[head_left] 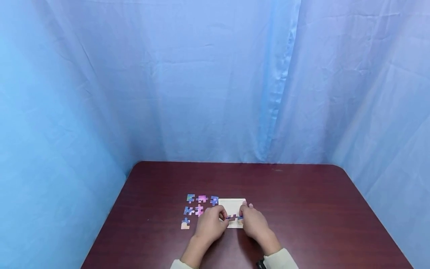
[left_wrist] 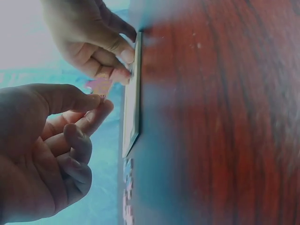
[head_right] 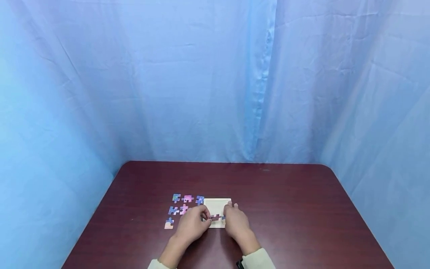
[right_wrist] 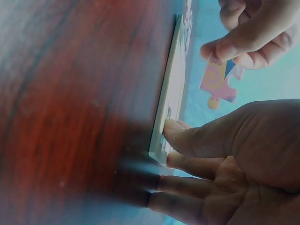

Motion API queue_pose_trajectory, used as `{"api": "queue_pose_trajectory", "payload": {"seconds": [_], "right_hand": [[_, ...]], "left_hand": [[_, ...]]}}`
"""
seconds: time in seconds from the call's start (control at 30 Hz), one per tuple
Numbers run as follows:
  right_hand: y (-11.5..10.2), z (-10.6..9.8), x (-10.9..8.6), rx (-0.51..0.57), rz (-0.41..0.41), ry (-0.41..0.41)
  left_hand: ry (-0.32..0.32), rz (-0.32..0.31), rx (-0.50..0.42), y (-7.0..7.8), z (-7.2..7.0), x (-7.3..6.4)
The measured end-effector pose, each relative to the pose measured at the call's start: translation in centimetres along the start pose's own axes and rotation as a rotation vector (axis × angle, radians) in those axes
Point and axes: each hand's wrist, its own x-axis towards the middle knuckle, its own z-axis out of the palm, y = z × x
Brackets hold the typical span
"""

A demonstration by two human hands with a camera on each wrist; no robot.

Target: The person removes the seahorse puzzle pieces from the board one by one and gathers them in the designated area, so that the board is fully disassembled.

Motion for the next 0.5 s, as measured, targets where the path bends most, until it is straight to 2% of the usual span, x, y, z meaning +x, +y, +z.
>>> {"api": "queue_pose_trajectory", "payload": {"seconds": [0.2,0.5], "right_hand": [[0.0,0.0,0.0,0.003,-0.005,-0.001],[0.4,0.3,0.1,0.001,-0.002,-0.003]], "left_hand": [[-0.049,-0.053,-0.014,-0.2,-1.1,-0.5],[0.0,-0.122,0.028,-1.0,-2.5,-1.4]]}}
